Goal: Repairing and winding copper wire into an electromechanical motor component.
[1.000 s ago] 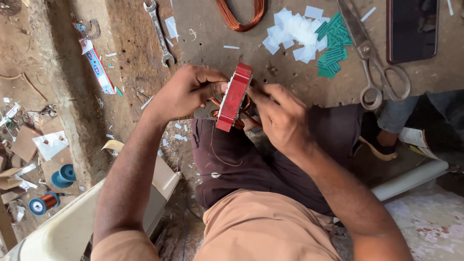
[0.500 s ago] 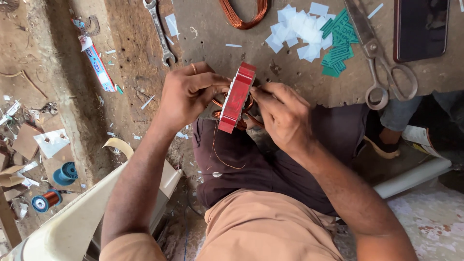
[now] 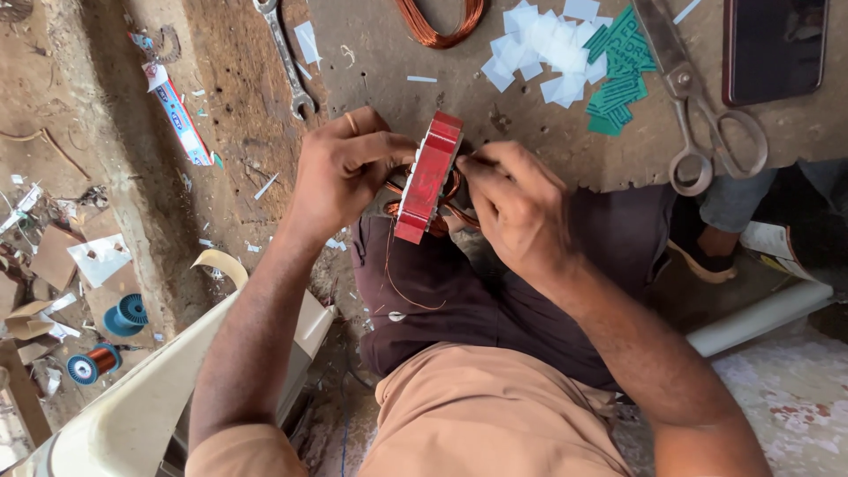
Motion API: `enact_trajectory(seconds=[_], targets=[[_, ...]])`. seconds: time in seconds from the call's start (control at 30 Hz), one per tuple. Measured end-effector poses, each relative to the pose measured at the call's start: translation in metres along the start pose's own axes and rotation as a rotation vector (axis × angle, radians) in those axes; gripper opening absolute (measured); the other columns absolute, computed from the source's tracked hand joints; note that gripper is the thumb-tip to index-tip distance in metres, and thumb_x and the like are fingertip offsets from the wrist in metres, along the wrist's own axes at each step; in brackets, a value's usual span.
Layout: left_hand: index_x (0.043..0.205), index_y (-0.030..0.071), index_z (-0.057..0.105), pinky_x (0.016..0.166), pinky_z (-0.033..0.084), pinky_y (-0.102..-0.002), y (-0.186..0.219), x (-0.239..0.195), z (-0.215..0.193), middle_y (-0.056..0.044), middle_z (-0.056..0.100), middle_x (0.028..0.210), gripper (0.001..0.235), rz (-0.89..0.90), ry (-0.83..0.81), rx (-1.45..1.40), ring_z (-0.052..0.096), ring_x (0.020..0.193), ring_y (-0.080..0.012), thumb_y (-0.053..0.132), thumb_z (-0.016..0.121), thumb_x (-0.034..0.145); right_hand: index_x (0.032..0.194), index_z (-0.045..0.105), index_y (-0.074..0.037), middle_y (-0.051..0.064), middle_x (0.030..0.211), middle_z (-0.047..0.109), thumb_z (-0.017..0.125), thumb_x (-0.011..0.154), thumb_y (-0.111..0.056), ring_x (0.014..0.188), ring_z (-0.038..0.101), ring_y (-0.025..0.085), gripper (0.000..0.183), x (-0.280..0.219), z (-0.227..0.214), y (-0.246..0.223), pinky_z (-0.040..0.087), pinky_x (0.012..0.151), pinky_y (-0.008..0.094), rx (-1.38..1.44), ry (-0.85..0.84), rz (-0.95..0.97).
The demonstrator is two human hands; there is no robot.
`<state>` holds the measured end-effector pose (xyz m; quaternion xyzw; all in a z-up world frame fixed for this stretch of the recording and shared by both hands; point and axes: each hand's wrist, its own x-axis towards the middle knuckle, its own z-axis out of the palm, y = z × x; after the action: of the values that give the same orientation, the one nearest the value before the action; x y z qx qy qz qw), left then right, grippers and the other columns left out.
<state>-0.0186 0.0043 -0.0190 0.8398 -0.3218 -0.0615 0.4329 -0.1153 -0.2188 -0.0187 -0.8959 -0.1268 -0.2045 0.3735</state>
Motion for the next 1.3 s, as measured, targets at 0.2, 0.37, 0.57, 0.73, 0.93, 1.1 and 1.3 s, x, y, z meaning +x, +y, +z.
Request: enact_trajectory(seconds=[0.2, 0.37, 0.57, 0.73, 0.93, 1.1, 1.3], targets=[[0.105, 0.009, 0.077, 0.073, 0.059, -0.033, 0.01, 0.014, -0.002, -0.004, 0.072, 0.097, 0.015, -0.031, -0.061, -0.003, 0.073, 0.086, -0.018, 0.003, 0.082, 0.092, 0.109, 0.074, 0.002, 0.012, 0.099, 0.063, 0.074, 0.091, 0.009, 0.079, 0.07, 0.025, 0.02, -0.002, 0.001, 0.003, 0.055, 0.069, 0.038, 0.031, -0.04, 0.075], [0.136, 0.007, 0.065, 0.098, 0.052, -0.045, 0.018, 0.026, -0.01, -0.011, 0.068, 0.13, 0.051, 0.134, -0.167, 0.088, 0.063, 0.118, -0.0284, -0.004, 0.073, 0.087, 0.103, 0.073, 0.001, 0.011, 0.097, 0.06, 0.074, 0.089, 0.008, 0.08, 0.067, 0.029, 0.016, -0.001, 0.0, 0.002, 0.054, 0.069, 0.041, 0.023, -0.034, 0.078], [0.139, 0.01, 0.065, 0.102, 0.056, -0.04, -0.004, 0.036, -0.01, -0.008, 0.069, 0.136, 0.053, 0.111, -0.325, -0.047, 0.063, 0.121, -0.0266, -0.006, 0.071, 0.089, 0.101, 0.073, 0.001, 0.011, 0.093, 0.061, 0.075, 0.087, 0.008, 0.075, 0.066, 0.026, 0.015, -0.009, -0.016, 0.003, 0.053, 0.065, 0.038, 0.059, -0.102, 0.145], [0.134, 0.008, 0.067, 0.095, 0.058, -0.038, 0.0, 0.031, -0.011, -0.009, 0.071, 0.13, 0.048, 0.1, -0.266, -0.074, 0.067, 0.114, -0.0258, -0.005, 0.072, 0.088, 0.104, 0.075, 0.0, 0.011, 0.091, 0.063, 0.079, 0.091, 0.005, 0.077, 0.066, 0.024, 0.015, -0.026, -0.033, 0.002, 0.051, 0.067, 0.035, 0.033, -0.006, 0.23], [0.113, 0.008, 0.074, 0.079, 0.06, -0.035, -0.003, -0.004, 0.008, -0.007, 0.075, 0.105, 0.022, 0.008, -0.045, 0.0, 0.074, 0.09, -0.0229, 0.003, 0.078, 0.093, 0.104, 0.076, 0.0, 0.01, 0.089, 0.065, 0.08, 0.089, 0.005, 0.075, 0.067, 0.021, 0.016, -0.027, -0.035, 0.001, 0.05, 0.064, 0.033, 0.071, -0.024, 0.298], [0.109, 0.004, 0.075, 0.075, 0.058, -0.036, 0.012, -0.012, 0.004, -0.011, 0.074, 0.1, 0.014, -0.003, 0.006, 0.038, 0.073, 0.086, -0.0271, 0.004, 0.076, 0.094, 0.102, 0.075, 0.002, 0.012, 0.106, 0.07, 0.084, 0.087, -0.003, 0.098, 0.068, 0.028, 0.018, -0.009, -0.033, -0.011, 0.056, 0.085, 0.038, -0.096, -0.022, 0.031], [0.105, 0.0, 0.075, 0.072, 0.06, -0.031, 0.017, -0.008, 0.006, -0.011, 0.074, 0.097, 0.014, -0.137, -0.003, -0.114, 0.075, 0.084, -0.0204, 0.0, 0.074, 0.092, 0.104, 0.074, 0.002, 0.012, 0.11, 0.071, 0.079, 0.085, -0.01, 0.1, 0.068, 0.027, 0.023, 0.004, -0.014, 0.008, 0.056, 0.087, 0.04, 0.005, -0.196, -0.336]])
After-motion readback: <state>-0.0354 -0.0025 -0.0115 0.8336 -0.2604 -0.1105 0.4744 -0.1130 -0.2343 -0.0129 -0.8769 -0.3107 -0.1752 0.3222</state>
